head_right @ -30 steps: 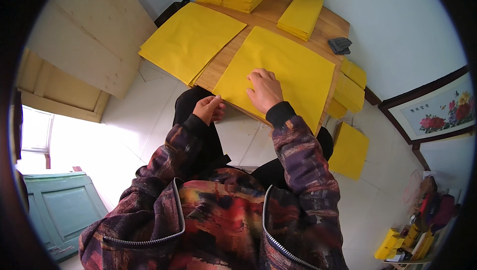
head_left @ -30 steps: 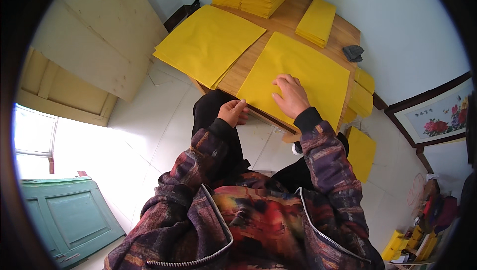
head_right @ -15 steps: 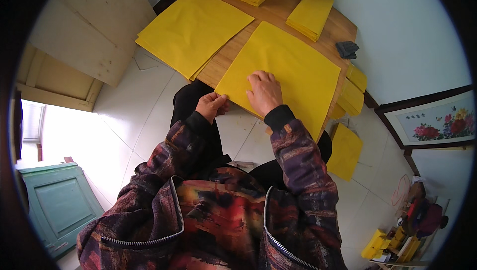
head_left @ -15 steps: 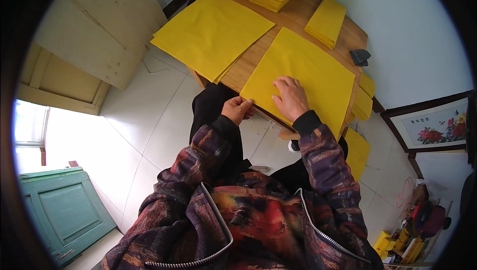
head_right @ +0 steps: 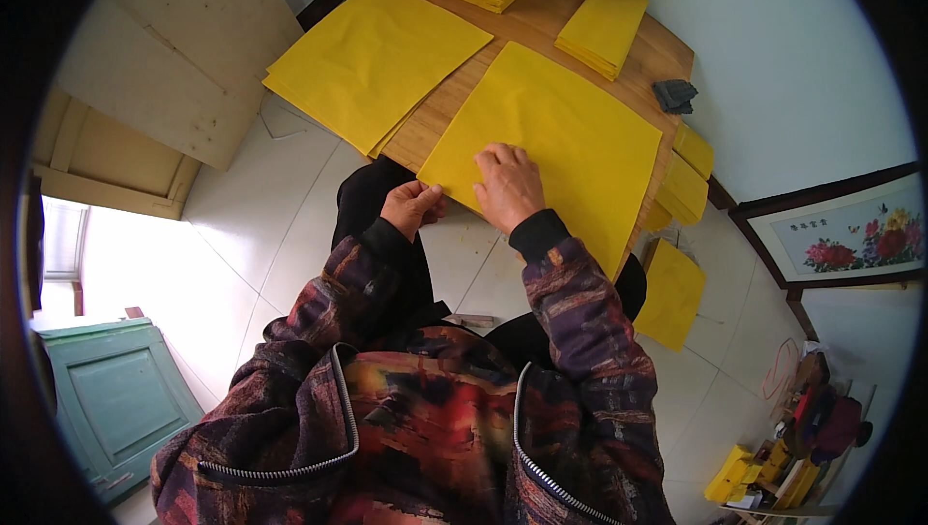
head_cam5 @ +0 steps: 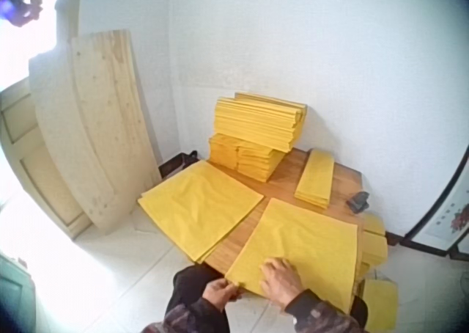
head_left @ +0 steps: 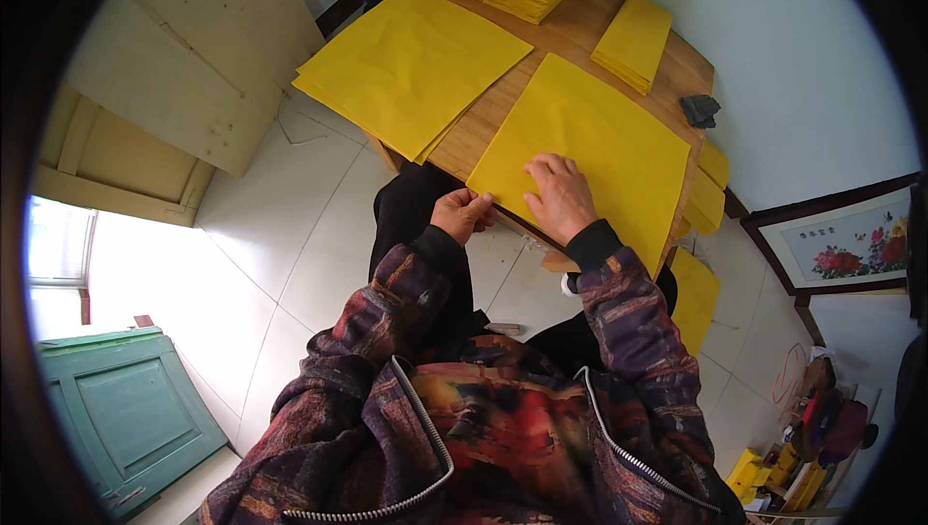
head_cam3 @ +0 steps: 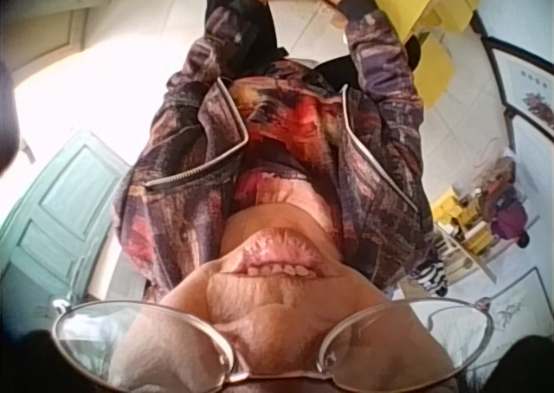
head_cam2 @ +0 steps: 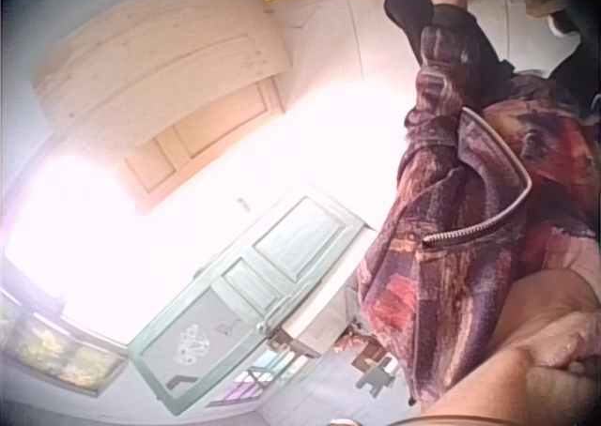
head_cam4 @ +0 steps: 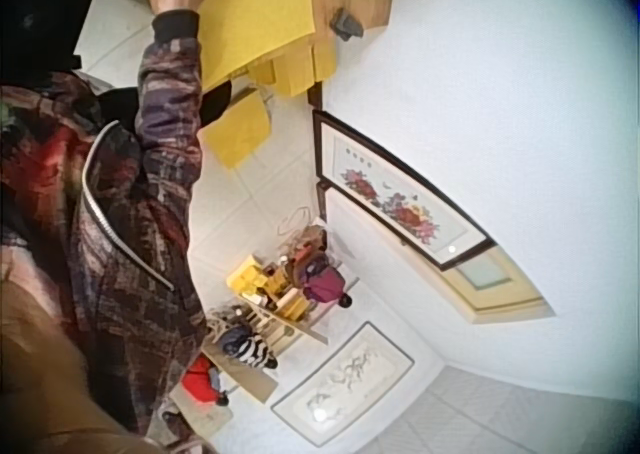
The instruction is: The person folds yellow paper sheets by hand on a wooden table. They fold each sheet in half, crease it, and place it into a growing stack. The process is repeated for multiple sheets throughout the clip.
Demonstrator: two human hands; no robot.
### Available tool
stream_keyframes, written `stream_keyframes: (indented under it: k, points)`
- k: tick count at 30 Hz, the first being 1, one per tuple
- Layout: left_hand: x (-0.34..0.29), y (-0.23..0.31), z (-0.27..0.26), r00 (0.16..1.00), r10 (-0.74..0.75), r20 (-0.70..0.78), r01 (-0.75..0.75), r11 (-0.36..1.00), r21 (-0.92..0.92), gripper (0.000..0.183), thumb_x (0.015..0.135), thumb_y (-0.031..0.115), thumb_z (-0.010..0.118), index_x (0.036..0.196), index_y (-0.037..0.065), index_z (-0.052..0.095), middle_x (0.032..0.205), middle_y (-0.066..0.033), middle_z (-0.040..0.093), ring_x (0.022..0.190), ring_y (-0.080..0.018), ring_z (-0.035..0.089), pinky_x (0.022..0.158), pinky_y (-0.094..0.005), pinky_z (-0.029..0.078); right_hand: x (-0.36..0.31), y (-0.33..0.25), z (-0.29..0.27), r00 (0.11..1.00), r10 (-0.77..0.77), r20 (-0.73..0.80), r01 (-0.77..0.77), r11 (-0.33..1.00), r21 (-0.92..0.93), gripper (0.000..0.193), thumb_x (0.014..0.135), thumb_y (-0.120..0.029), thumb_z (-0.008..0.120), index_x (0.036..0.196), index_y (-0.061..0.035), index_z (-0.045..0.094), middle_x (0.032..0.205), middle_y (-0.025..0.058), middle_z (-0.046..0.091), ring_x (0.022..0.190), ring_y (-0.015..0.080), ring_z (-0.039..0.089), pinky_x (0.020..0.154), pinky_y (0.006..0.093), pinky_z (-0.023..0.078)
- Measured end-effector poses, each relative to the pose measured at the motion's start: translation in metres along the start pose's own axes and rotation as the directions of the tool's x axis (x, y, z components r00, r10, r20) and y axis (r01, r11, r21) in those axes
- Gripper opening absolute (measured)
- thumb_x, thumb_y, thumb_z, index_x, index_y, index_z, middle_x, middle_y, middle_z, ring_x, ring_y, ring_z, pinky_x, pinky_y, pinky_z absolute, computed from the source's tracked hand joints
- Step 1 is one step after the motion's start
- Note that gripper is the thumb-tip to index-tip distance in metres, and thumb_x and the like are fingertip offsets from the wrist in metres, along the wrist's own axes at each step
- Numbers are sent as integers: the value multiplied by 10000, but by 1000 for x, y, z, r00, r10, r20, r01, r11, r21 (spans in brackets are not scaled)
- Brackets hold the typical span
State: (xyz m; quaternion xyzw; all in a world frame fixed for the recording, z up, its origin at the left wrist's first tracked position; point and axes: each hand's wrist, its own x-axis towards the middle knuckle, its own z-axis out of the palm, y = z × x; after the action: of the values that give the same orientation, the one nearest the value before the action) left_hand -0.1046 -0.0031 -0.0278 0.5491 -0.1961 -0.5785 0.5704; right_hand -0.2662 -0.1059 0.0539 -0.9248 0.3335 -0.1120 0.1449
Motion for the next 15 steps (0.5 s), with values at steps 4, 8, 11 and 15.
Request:
stream_keyframes:
  k: [4, 8, 11, 15]
  points:
    - [0, 0, 1, 1000, 19, -23, -19, 1000, -15, 244, 892, 267, 690, 822, 44, 619, 722, -47, 658, 598, -133, 610, 563, -266, 493, -2, -3, 1, 1000, -19, -5, 19, 1000, 9, 348, 779, -137, 690, 1099, -56, 579, 1205, 109, 544, 1146, 329, 482, 948, 440, 411]
    - [1, -2, 2, 999, 8, -46, -9, 1000, -26, 269, 893, 281, 686, 824, 30, 617, 718, -59, 652, 600, -146, 613, 563, -274, 497, -5, -6, 1, 1000, -26, -11, 26, 1000, 9, 352, 772, -136, 691, 1097, -60, 578, 1200, 105, 541, 1144, 329, 482, 946, 438, 410]
    - [3, -3, 2, 998, 20, -52, -21, 1000, -14, 274, 898, 278, 676, 825, 21, 615, 717, -67, 646, 603, -154, 614, 562, -278, 497, -6, -8, 1, 1000, -12, -10, 12, 1000, 0, 341, 766, -137, 693, 1079, -53, 586, 1195, 112, 542, 1143, 330, 481, 950, 436, 406]
    - [4, -2, 0, 998, 23, -53, -21, 999, 43, 268, 902, 267, 662, 824, 16, 613, 712, -65, 633, 589, -154, 600, 551, -279, 492, -15, -7, -1, 987, -46, -154, 49, 999, 16, 321, 743, -141, 705, 1030, -41, 604, 1176, 126, 544, 1135, 331, 484, 934, 437, 417]
